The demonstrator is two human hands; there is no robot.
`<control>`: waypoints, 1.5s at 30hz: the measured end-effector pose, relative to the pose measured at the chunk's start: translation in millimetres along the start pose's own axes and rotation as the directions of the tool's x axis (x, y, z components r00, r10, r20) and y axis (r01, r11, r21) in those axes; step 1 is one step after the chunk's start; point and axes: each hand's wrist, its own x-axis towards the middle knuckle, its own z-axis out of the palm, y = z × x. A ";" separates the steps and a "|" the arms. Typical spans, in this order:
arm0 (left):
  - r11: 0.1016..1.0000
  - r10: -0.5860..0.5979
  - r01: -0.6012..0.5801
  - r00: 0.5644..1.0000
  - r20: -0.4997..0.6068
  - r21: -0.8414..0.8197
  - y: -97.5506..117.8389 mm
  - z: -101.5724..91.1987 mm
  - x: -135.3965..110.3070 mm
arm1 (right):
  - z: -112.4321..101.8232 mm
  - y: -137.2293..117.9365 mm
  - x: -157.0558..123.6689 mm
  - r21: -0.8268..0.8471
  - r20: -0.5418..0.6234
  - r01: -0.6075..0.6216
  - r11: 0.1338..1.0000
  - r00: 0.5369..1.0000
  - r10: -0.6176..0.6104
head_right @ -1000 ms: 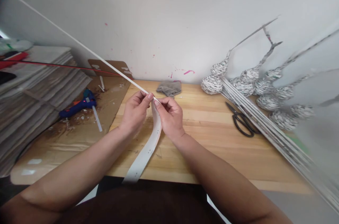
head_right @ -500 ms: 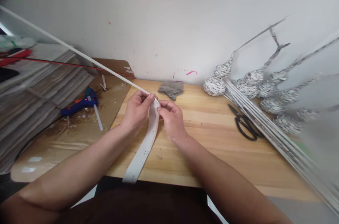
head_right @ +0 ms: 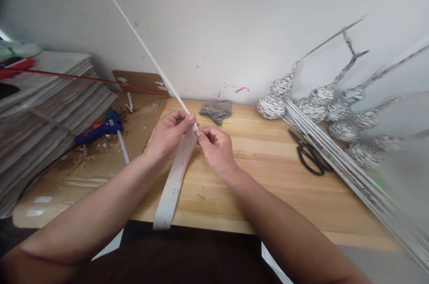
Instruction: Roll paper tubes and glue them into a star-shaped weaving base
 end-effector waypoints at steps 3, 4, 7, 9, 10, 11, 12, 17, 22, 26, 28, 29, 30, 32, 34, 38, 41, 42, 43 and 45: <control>0.999 0.036 -0.036 0.999 0.011 0.007 -0.9 -0.7 0.2 | -0.8 -0.9 -0.4 -0.010 -0.014 -0.011 1.000 1.000 0.011; 0.999 0.037 -0.037 0.999 0.013 0.012 -0.6 -0.9 0.2 | -2.0 -1.5 0.2 -0.006 -0.019 -0.017 1.000 1.000 0.017; 0.999 0.017 -0.018 1.000 0.025 0.041 2.2 -1.0 -0.1 | -8.3 -3.9 3.5 0.030 0.017 -0.057 0.998 0.998 0.057; 0.998 -0.010 0.006 0.998 0.054 0.066 4.5 -0.9 -0.8 | -13.0 -5.9 6.3 0.064 0.058 -0.098 0.993 0.994 0.095; 0.997 -0.025 0.019 0.997 0.071 0.077 5.4 -0.7 -1.1 | -15.0 -6.9 7.5 0.074 0.068 -0.113 0.991 0.992 0.108; 0.996 -0.037 0.030 0.996 0.083 0.086 5.9 -0.6 -1.4 | -16.4 -7.9 8.4 0.076 0.067 -0.116 0.990 0.992 0.111; 0.995 -0.045 0.037 0.995 0.089 0.091 6.1 -0.6 -1.6 | -17.3 -8.9 9.0 0.066 0.060 -0.112 0.992 0.992 0.108; 0.998 -0.044 0.039 0.995 0.094 0.056 5.0 0.4 -2.8 | -15.8 -12.0 7.8 -0.088 0.060 -0.009 0.996 0.998 0.014; 0.999 -0.014 0.010 0.992 0.123 0.038 5.6 1.8 -3.9 | -14.9 -10.6 5.3 -0.180 0.102 0.086 0.980 0.992 -0.069; 0.996 -0.009 0.001 0.996 0.092 0.088 4.8 0.9 -1.9 | -16.2 -10.4 4.9 -0.187 0.088 0.105 0.977 0.992 -0.090; 0.995 -0.014 0.009 0.999 0.051 0.100 4.3 0.3 -1.3 | -16.5 -11.0 4.6 -0.193 0.073 0.109 0.975 0.993 -0.096; 0.994 -0.013 0.007 0.999 0.053 0.110 4.4 0.0 -1.3 | -16.5 -11.3 4.4 -0.200 0.068 0.108 0.974 0.993 -0.096; 0.993 -0.007 -0.001 0.997 0.071 0.120 4.6 -0.2 -1.6 | -16.5 -11.8 4.2 -0.207 0.062 0.106 0.973 0.993 -0.095; 0.991 0.012 -0.029 0.992 0.129 0.134 5.6 -0.4 -2.7 | -16.4 -12.5 3.7 -0.221 0.053 0.106 0.970 0.994 -0.096; 0.988 0.029 -0.052 0.987 0.156 0.145 6.8 -0.4 -3.7 | -16.6 -12.9 3.5 -0.230 0.053 0.107 0.967 0.994 -0.097; 0.971 0.045 -0.071 0.992 0.117 0.229 9.6 0.7 -4.6 | -19.2 -12.6 4.7 -0.248 0.095 0.105 0.963 0.992 -0.083; 0.944 0.076 -0.097 0.994 0.077 0.317 11.4 2.5 -4.9 | -23.1 -15.2 6.5 -0.279 0.113 0.115 0.953 0.990 -0.086; 0.934 0.090 -0.107 0.994 0.066 0.341 11.4 3.1 -5.2 | -24.4 -17.1 7.0 -0.287 0.092 0.124 0.950 0.991 -0.102; 0.925 0.103 -0.118 0.993 0.059 0.362 11.0 3.7 -5.6 | -25.7 -19.3 7.2 -0.289 0.061 0.132 0.948 0.991 -0.120; 0.907 0.139 -0.153 0.988 0.065 0.392 8.6 4.5 -6.8 | -27.5 -24.2 7.1 -0.282 0.006 0.145 0.948 0.989 -0.149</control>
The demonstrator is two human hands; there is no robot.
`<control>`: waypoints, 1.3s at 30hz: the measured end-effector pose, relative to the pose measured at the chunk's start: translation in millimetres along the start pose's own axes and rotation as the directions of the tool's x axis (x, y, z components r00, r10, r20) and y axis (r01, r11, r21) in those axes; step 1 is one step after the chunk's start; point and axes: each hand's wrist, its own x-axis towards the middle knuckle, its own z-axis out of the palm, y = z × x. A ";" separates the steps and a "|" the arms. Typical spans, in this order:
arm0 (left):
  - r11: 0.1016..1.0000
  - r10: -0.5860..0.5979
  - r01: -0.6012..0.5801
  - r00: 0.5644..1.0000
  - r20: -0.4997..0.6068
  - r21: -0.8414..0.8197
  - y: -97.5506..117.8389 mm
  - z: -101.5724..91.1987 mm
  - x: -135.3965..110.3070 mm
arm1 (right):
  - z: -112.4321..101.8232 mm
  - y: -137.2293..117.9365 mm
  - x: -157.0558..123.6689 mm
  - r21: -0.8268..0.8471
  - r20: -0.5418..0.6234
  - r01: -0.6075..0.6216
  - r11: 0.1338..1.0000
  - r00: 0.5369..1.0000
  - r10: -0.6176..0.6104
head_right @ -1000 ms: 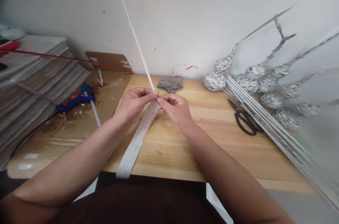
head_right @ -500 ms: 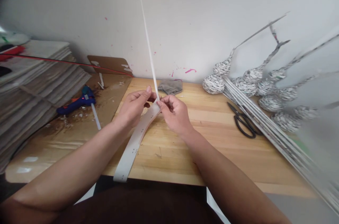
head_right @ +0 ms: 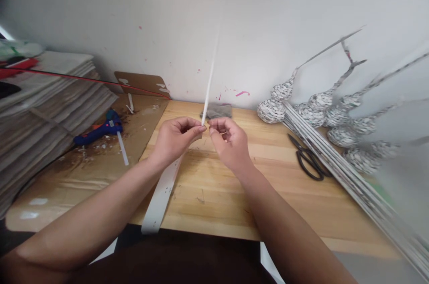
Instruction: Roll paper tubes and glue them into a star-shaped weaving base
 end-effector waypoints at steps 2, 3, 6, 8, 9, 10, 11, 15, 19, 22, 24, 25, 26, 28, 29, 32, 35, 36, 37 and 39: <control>0.997 0.058 -0.058 0.998 0.003 0.041 -2.8 1.8 -2.1 | -1.8 -3.2 -0.2 0.010 -0.015 0.010 1.000 1.000 -0.010; 0.994 0.092 -0.092 0.996 0.004 0.065 -4.2 2.6 -3.2 | -2.2 -4.0 -0.4 0.011 -0.016 0.018 1.000 1.000 -0.018; 0.973 0.182 -0.181 0.983 0.004 0.143 -7.1 4.2 -5.6 | -2.2 -4.1 -0.9 0.001 -0.036 0.036 0.999 0.999 -0.036; 0.961 0.216 -0.214 0.976 0.007 0.173 -7.9 4.8 -6.1 | -2.3 -3.7 -0.7 0.009 -0.043 0.034 0.999 0.998 -0.033; 0.958 0.227 -0.224 0.974 0.007 0.180 -8.1 5.0 -6.1 | -2.5 -3.8 -0.4 0.013 -0.044 0.031 0.999 0.999 -0.031; 0.955 0.235 -0.232 0.972 0.005 0.187 -8.3 5.2 -6.1 | -2.8 -4.1 0.0 0.015 -0.045 0.030 0.999 0.999 -0.029; 0.952 0.241 -0.237 0.971 0.001 0.193 -8.5 5.4 -6.0 | -3.2 -4.6 0.4 0.013 -0.045 0.028 1.000 0.999 -0.027; 0.942 0.255 -0.249 0.967 0.001 0.224 -9.2 6.1 -6.6 | -4.1 -7.1 1.0 -0.013 -0.040 0.013 1.000 0.999 -0.014; 0.925 0.275 -0.272 0.961 0.026 0.265 -8.8 6.2 -7.8 | -4.1 -10.8 0.3 -0.081 -0.073 -0.019 0.997 0.997 0.013; 0.921 0.276 -0.275 0.960 0.039 0.277 -7.8 6.0 -7.8 | -5.8 -14.4 0.9 -0.091 -0.099 -0.030 0.995 0.995 0.021; 0.933 0.258 -0.261 0.965 0.043 0.246 -6.7 5.5 -7.1 | -9.0 -16.3 2.4 -0.020 -0.044 -0.050 0.999 0.998 0.049; 0.946 0.238 -0.243 0.970 0.048 0.216 -5.9 5.0 -6.6 | -11.2 -16.8 3.5 0.019 0.017 -0.073 0.997 0.997 0.072; 0.961 0.206 -0.213 0.977 0.059 0.179 -5.1 4.5 -5.9 | -13.8 -17.0 4.6 0.047 0.086 -0.097 0.994 0.992 0.093; 0.989 0.108 -0.118 0.989 0.105 0.092 -3.2 3.3 -4.5 | -19.2 -16.1 7.0 0.071 0.207 -0.132 0.989 0.972 0.115; 0.997 0.054 -0.061 0.989 0.138 0.050 -2.4 2.7 -3.9 | -21.7 -15.3 8.0 0.076 0.244 -0.138 0.988 0.963 0.115; 0.996 -0.071 0.084 0.967 0.245 -0.042 -1.4 1.4 -2.7 | -27.6 -12.9 10.6 0.090 0.296 -0.142 0.986 0.949 0.110; 0.987 -0.120 0.147 0.942 0.313 -0.066 -2.2 0.5 -2.4 | -30.5 -12.5 12.1 0.082 0.333 -0.157 0.984 0.935 0.122; 0.986 -0.127 0.154 0.938 0.323 -0.061 -2.5 0.2 -2.4 | -30.9 -12.6 12.2 0.076 0.343 -0.164 0.984 0.931 0.129; 0.986 -0.131 0.157 0.936 0.327 -0.054 -2.6 -0.1 -2.5 | -31.2 -12.6 12.3 0.069 0.351 -0.169 0.983 0.927 0.135; 0.987 -0.134 0.155 0.936 0.326 -0.039 -1.9 -0.4 -2.8 | -31.2 -11.8 12.0 0.052 0.359 -0.167 0.985 0.923 0.137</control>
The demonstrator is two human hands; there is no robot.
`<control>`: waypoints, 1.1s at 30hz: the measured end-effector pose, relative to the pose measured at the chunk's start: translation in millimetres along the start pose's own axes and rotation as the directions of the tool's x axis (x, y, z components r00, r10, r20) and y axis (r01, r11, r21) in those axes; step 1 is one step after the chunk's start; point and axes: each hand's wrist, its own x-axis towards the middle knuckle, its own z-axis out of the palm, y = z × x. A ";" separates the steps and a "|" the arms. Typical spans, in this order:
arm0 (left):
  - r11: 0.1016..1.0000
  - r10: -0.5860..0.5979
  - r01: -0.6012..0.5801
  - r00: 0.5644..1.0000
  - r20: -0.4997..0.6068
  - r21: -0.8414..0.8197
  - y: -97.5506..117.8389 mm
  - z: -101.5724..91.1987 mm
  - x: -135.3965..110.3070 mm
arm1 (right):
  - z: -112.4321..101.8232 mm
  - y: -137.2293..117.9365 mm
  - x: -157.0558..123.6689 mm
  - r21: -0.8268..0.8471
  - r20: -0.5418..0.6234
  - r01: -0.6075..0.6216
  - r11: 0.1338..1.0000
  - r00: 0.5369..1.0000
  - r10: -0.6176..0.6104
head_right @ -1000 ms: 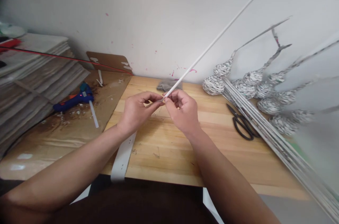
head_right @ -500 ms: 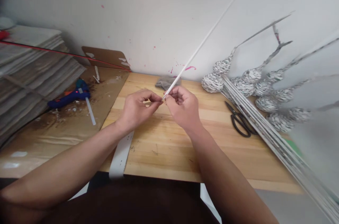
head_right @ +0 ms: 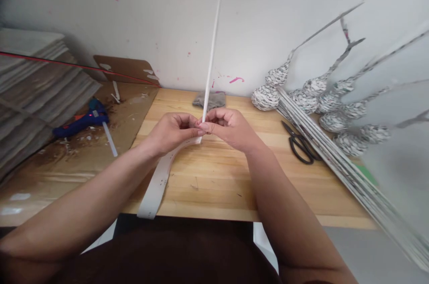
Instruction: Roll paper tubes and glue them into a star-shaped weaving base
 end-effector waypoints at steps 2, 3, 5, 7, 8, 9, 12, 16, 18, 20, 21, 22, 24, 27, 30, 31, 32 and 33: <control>1.000 0.004 -0.004 1.000 -0.009 0.012 1.6 0.4 -0.5 | 0.5 1.5 -0.1 -0.029 -0.013 0.022 0.999 1.000 -0.022; 1.000 0.009 -0.008 1.000 -0.015 0.017 2.6 0.8 -0.7 | 0.9 2.3 -0.2 -0.043 -0.032 0.041 0.998 0.999 -0.042; 1.000 0.017 -0.016 0.999 -0.029 0.024 4.3 1.5 -0.8 | 1.9 3.3 -0.3 -0.065 -0.080 0.076 0.995 0.993 -0.081; 0.999 0.021 -0.020 0.999 -0.034 0.029 5.2 1.8 -0.6 | 2.8 3.4 -0.5 -0.075 -0.105 0.091 0.993 0.990 -0.099; 0.999 0.021 -0.020 0.999 -0.031 0.031 5.4 1.7 -0.5 | 3.1 3.3 -0.5 -0.075 -0.105 0.092 0.993 0.990 -0.099; 0.999 0.019 -0.018 1.000 -0.024 0.034 5.6 1.5 -0.5 | 3.4 3.4 -0.4 -0.072 -0.099 0.090 0.993 0.990 -0.097; 0.999 0.008 -0.008 1.000 0.000 0.042 5.9 0.5 -0.7 | 4.0 4.8 0.5 -0.055 -0.110 0.110 0.992 0.987 -0.115; 0.999 0.004 -0.004 1.000 0.009 0.046 6.2 0.0 -1.5 | 3.8 6.8 1.4 -0.028 -0.145 0.125 0.992 0.981 -0.127; 0.999 -0.002 0.002 1.000 0.022 0.041 5.8 0.1 -1.8 | 2.6 6.0 0.9 0.006 -0.111 0.082 0.997 0.991 -0.080; 0.999 -0.013 0.011 0.999 0.042 0.032 5.2 0.2 -1.9 | 0.7 4.1 0.0 0.034 -0.052 0.036 0.999 0.998 -0.034; 0.999 -0.017 0.015 0.999 0.052 0.028 5.0 0.3 -2.0 | -0.1 3.1 -0.3 0.042 -0.028 0.023 0.999 0.999 -0.022; 1.000 -0.018 0.016 0.998 0.061 0.026 4.9 0.4 -1.9 | -0.8 2.4 -0.5 0.047 -0.014 0.020 0.999 1.000 -0.019; 1.000 -0.012 0.010 0.997 0.074 0.026 4.9 0.9 -1.9 | -1.5 1.8 -0.4 0.054 -0.017 0.034 0.998 0.999 -0.033; 0.999 0.011 -0.013 0.998 0.060 0.033 4.8 2.2 -2.1 | 0.1 3.1 0.8 0.059 -0.056 0.062 0.996 0.997 -0.059; 0.997 0.032 -0.033 0.999 0.016 0.063 4.1 3.3 -2.2 | 4.3 5.4 2.2 0.026 -0.109 0.092 0.995 0.990 -0.088; 0.996 0.039 -0.039 0.999 0.004 0.075 3.9 3.4 -2.1 | 6.1 6.1 2.5 -0.003 -0.132 0.103 0.995 0.986 -0.102; 0.995 0.044 -0.043 0.999 -0.006 0.084 3.8 3.4 -2.0 | 7.9 6.7 2.7 -0.041 -0.157 0.115 0.993 0.980 -0.120; 0.995 0.047 -0.046 0.999 -0.013 0.091 3.7 3.1 -1.9 | 9.5 7.2 2.9 -0.080 -0.185 0.128 0.989 0.973 -0.141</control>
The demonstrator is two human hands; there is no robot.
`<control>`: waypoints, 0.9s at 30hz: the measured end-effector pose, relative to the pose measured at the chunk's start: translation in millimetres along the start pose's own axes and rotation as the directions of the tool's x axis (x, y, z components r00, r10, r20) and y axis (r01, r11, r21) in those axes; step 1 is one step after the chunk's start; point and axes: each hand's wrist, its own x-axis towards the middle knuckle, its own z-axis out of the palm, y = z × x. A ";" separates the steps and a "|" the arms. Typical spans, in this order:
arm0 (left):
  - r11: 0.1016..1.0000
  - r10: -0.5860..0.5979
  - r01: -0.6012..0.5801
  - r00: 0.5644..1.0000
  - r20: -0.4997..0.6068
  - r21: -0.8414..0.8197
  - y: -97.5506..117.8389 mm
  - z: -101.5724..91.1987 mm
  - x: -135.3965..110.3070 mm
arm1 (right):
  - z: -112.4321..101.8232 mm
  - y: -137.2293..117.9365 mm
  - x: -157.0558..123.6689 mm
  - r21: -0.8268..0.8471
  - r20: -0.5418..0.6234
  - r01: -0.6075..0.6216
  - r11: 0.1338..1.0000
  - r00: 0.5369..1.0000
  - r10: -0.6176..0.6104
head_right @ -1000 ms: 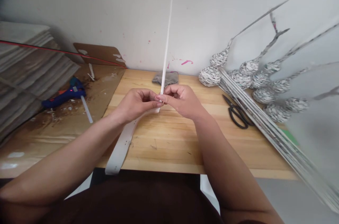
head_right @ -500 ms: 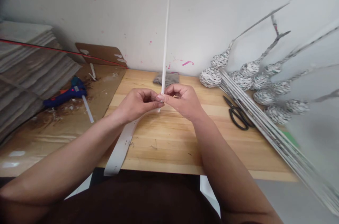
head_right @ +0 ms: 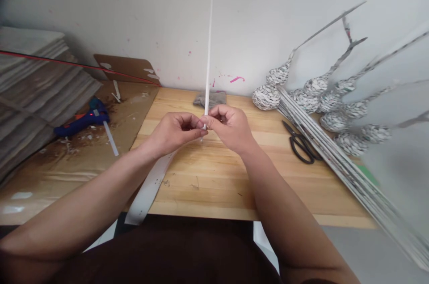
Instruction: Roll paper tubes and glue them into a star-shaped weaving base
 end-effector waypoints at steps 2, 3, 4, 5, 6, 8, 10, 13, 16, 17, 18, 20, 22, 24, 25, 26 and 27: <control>1.000 0.000 0.000 1.000 -0.008 -0.001 -0.1 -0.8 0.5 | 1.9 0.4 -0.3 -0.046 -0.039 0.024 0.999 0.999 -0.026; 1.000 -0.003 0.003 1.000 -0.005 -0.008 -0.2 -1.2 0.8 | 1.9 0.4 -0.4 -0.045 -0.034 0.016 0.999 0.999 -0.018; 1.000 -0.008 0.008 1.000 -0.002 -0.017 -0.5 -1.6 1.2 | 1.1 0.2 -0.4 -0.031 -0.011 -0.003 1.000 1.000 0.002; 1.000 -0.014 0.014 1.000 0.000 -0.027 -0.9 -2.0 1.5 | -0.3 -0.2 -0.3 -0.016 0.025 -0.030 0.999 0.999 0.030; 0.999 -0.019 0.020 1.000 0.002 -0.040 -1.6 -2.1 1.9 | -2.3 -0.7 -0.2 -0.007 0.064 -0.061 0.998 0.996 0.062; 0.997 -0.030 0.030 1.000 0.008 -0.072 -3.3 -2.2 2.6 | -7.0 -2.0 0.0 -0.020 0.125 -0.114 0.993 0.985 0.115; 0.994 -0.036 0.037 0.999 0.013 -0.106 -4.8 -2.1 3.2 | -10.9 -3.3 -0.1 -0.071 0.152 -0.134 0.988 0.978 0.144; 0.991 -0.045 0.047 0.999 0.016 -0.127 -5.5 -2.1 3.7 | -12.8 -4.0 -0.8 -0.149 0.165 -0.123 0.981 0.975 0.147; 0.994 -0.063 0.065 0.998 0.023 -0.089 -5.1 -2.2 3.8 | -10.2 -2.6 -2.1 -0.170 0.147 -0.110 0.979 0.980 0.135; 0.996 -0.065 0.066 0.998 0.024 -0.061 -5.2 -2.3 3.8 | -9.0 -1.9 -2.6 -0.172 0.140 -0.109 0.979 0.981 0.133; 0.998 -0.065 0.065 0.998 0.018 -0.026 -5.6 -2.3 3.8 | -7.8 -1.4 -3.1 -0.175 0.130 -0.106 0.979 0.983 0.130; 0.997 -0.055 0.056 0.998 -0.014 0.057 -6.7 -2.1 3.8 | -5.9 -0.9 -3.9 -0.184 0.109 -0.104 0.977 0.986 0.126; 0.990 -0.037 0.044 0.998 -0.052 0.137 -8.3 -1.4 3.5 | -4.5 -1.2 -4.2 -0.189 0.089 -0.110 0.976 0.988 0.129; 0.979 -0.010 0.026 0.996 -0.083 0.203 -9.7 -0.1 2.9 | -3.2 -1.7 -4.1 -0.194 0.062 -0.124 0.973 0.988 0.139; 0.972 0.008 0.014 0.996 -0.093 0.235 -10.3 0.6 2.4 | -2.4 -1.8 -3.9 -0.197 0.050 -0.134 0.971 0.988 0.146; 0.964 0.028 0.000 0.995 -0.101 0.268 -10.8 1.4 1.8 | -1.5 -1.5 -3.8 -0.200 0.038 -0.143 0.969 0.987 0.154; 0.954 0.049 -0.015 0.993 -0.108 0.300 -11.1 2.1 1.1 | -0.5 -1.0 -3.7 -0.205 0.026 -0.151 0.967 0.987 0.160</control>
